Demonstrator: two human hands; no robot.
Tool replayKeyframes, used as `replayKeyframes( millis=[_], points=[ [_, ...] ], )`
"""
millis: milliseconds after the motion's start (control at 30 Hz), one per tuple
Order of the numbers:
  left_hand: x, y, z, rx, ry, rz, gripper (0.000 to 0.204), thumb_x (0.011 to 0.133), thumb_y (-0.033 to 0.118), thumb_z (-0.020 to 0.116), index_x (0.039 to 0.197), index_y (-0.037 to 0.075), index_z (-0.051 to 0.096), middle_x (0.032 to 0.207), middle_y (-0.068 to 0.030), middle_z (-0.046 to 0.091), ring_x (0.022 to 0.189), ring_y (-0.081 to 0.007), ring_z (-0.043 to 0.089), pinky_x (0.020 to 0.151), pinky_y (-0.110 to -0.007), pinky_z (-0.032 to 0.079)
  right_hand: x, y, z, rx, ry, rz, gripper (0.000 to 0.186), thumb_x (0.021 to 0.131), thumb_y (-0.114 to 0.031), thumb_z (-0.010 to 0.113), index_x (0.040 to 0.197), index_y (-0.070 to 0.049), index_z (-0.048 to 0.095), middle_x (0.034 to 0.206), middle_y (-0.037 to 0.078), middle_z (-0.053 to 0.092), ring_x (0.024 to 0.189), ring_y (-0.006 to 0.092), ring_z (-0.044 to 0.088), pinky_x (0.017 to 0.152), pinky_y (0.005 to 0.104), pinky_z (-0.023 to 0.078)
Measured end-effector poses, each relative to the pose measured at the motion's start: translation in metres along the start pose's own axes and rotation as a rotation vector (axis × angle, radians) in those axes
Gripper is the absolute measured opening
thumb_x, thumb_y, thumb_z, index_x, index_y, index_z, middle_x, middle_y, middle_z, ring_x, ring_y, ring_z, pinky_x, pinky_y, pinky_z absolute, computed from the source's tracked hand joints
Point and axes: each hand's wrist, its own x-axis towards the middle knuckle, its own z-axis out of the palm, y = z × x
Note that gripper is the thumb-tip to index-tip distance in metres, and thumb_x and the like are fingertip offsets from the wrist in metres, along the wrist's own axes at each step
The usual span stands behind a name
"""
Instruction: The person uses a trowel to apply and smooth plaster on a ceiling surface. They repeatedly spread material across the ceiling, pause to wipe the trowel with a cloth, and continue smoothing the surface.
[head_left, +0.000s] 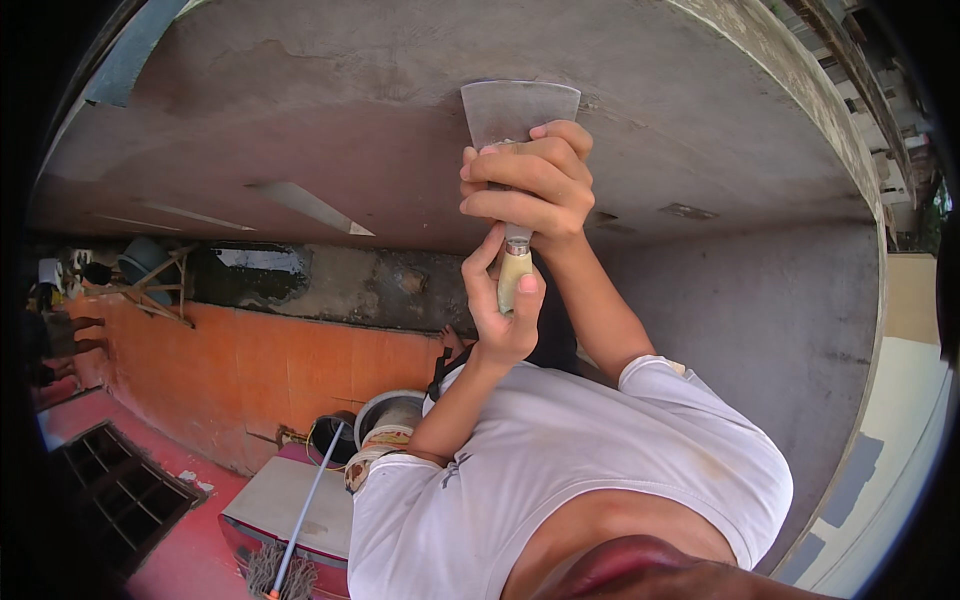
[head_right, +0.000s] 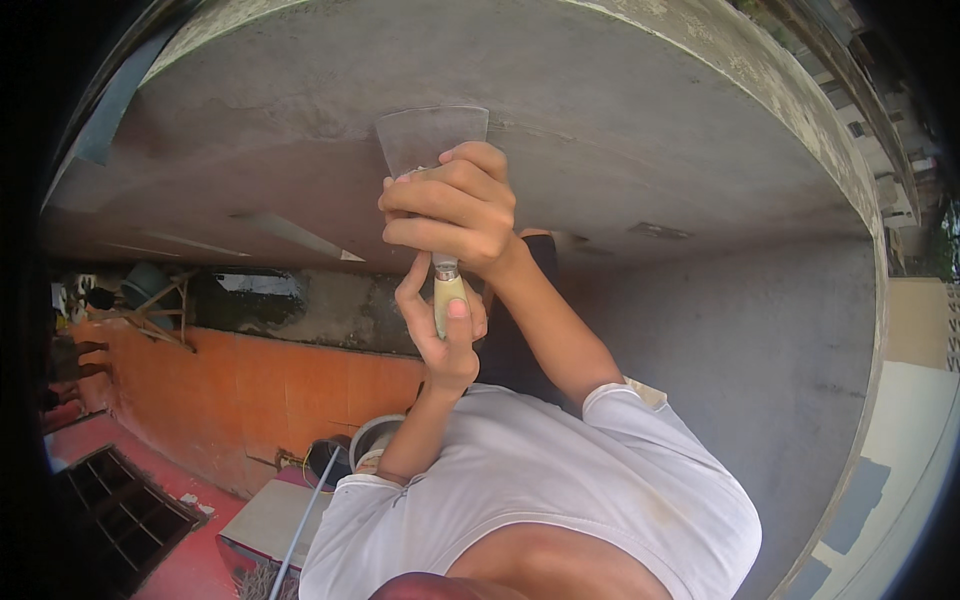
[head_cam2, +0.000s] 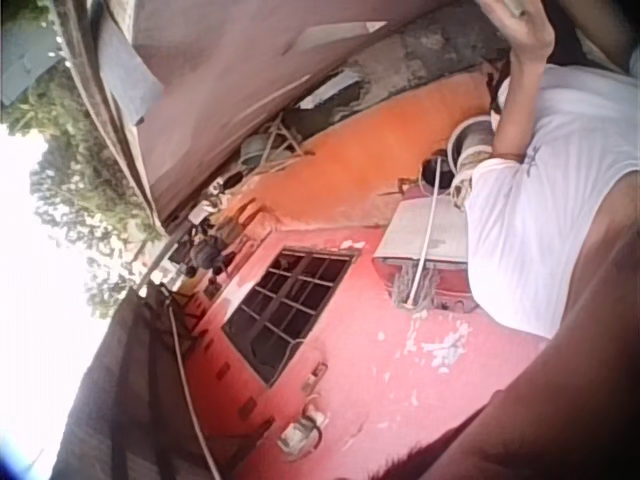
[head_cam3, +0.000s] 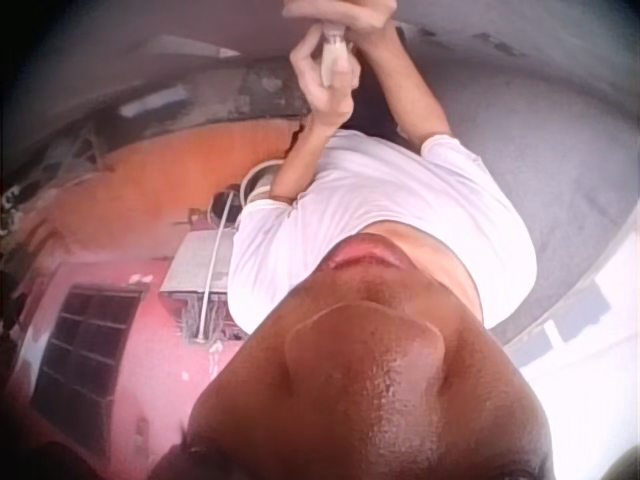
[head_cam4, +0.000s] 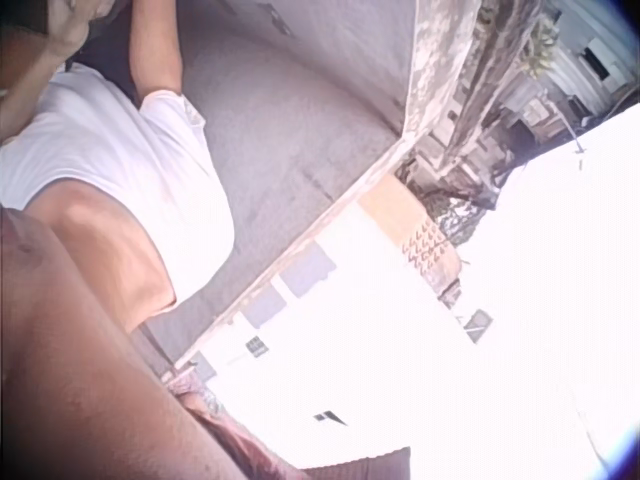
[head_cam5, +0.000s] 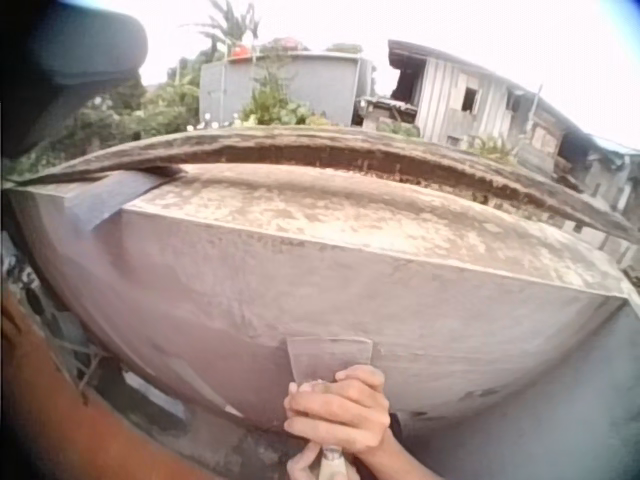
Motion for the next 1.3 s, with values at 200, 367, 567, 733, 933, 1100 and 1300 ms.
replayKeyframes(
  millis=[200, 367, 567, 733, 933, 1100, 1300],
  points=[
    [-0.005, -0.015, -0.009, 0.196, -0.014, 0.055, 0.034, 0.101, 0.017, 0.054, 0.129, -0.002, 0.052, 0.093, -0.0129, 0.066, 0.066, -0.0117, 0.056, 0.063, -0.028, 0.048, -0.013, 0.006, 0.004, 0.01, 0.042, -0.024, 0.027, 0.07, -0.007, 0.082, 0.068, -0.027, 0.065, 0.081, -0.014, 0.07, 0.073, 0.0067, 0.058, 0.075, 0.0287, 0.04],
    [0.007, -0.01, -0.017, 0.162, 0.021, 0.012, 0.029, 0.101, 0.017, 0.055, 0.122, -0.002, 0.058, 0.081, -0.0086, 0.064, 0.06, -0.0106, 0.054, 0.058, -0.027, 0.046, -0.006, 0.014, 0.015, -0.048, 0.086, -0.098, 0.035, 0.069, 0.0, 0.079, 0.068, -0.03, 0.062, 0.079, -0.017, 0.069, 0.069, 0.0062, 0.052, 0.072, 0.0281, 0.036],
    [0.01, -0.002, -0.024, 0.048, -0.03, -0.085, 0.028, 0.101, 0.018, 0.054, 0.121, -0.001, 0.058, 0.07, -0.0043, 0.058, 0.058, -0.0096, 0.051, 0.057, -0.026, 0.043, -0.006, 0.005, 0.017, -0.119, 0.088, -0.038, 0.035, 0.067, 0.001, 0.078, 0.065, -0.029, 0.06, 0.079, -0.017, 0.069, 0.069, 0.0061, 0.051, 0.073, 0.0283, 0.036],
    [0.005, -0.003, -0.021, 0.002, -0.034, -0.115, 0.028, 0.101, 0.019, 0.054, 0.121, -0.001, 0.058, 0.069, -0.0036, 0.057, 0.059, -0.0094, 0.051, 0.057, -0.026, 0.043, -0.008, -0.002, 0.011, -0.128, 0.033, 0.009, 0.035, 0.067, 0.0, 0.079, 0.063, -0.028, 0.059, 0.08, -0.017, 0.069, 0.071, 0.006, 0.052, 0.077, 0.0292, 0.038],
    [0.005, 0.002, -0.022, 0.061, -0.038, -0.105, 0.028, 0.1, 0.019, 0.055, 0.119, -0.002, 0.059, 0.069, -0.0041, 0.057, 0.059, -0.0097, 0.052, 0.055, -0.026, 0.042, -0.012, -0.003, 0.009, -0.138, 0.031, 0.022, 0.034, 0.067, 0.0, 0.079, 0.064, -0.029, 0.061, 0.082, -0.018, 0.069, 0.072, 0.0057, 0.052, 0.078, 0.0296, 0.038],
    [0.012, 0.01, -0.03, 0.086, -0.068, -0.092, 0.028, 0.1, 0.017, 0.055, 0.119, -0.003, 0.059, 0.068, -0.004, 0.057, 0.057, -0.0096, 0.051, 0.054, -0.026, 0.041, -0.009, 0.0, 0.018, -0.141, 0.084, 0.003, 0.034, 0.067, -0.001, 0.08, 0.065, -0.029, 0.063, 0.083, -0.019, 0.069, 0.072, 0.0056, 0.051, 0.078, 0.0299, 0.038],
    [0.016, 0.013, -0.031, 0.078, -0.057, -0.068, 0.028, 0.1, 0.018, 0.055, 0.119, -0.003, 0.059, 0.068, -0.0036, 0.057, 0.057, -0.0086, 0.051, 0.053, -0.025, 0.041, -0.01, -0.004, 0.019, -0.146, 0.078, 0.03, 0.033, 0.067, -0.002, 0.081, 0.066, -0.029, 0.063, 0.083, -0.019, 0.07, 0.072, 0.0055, 0.05, 0.078, 0.03, 0.038]
  ],
)
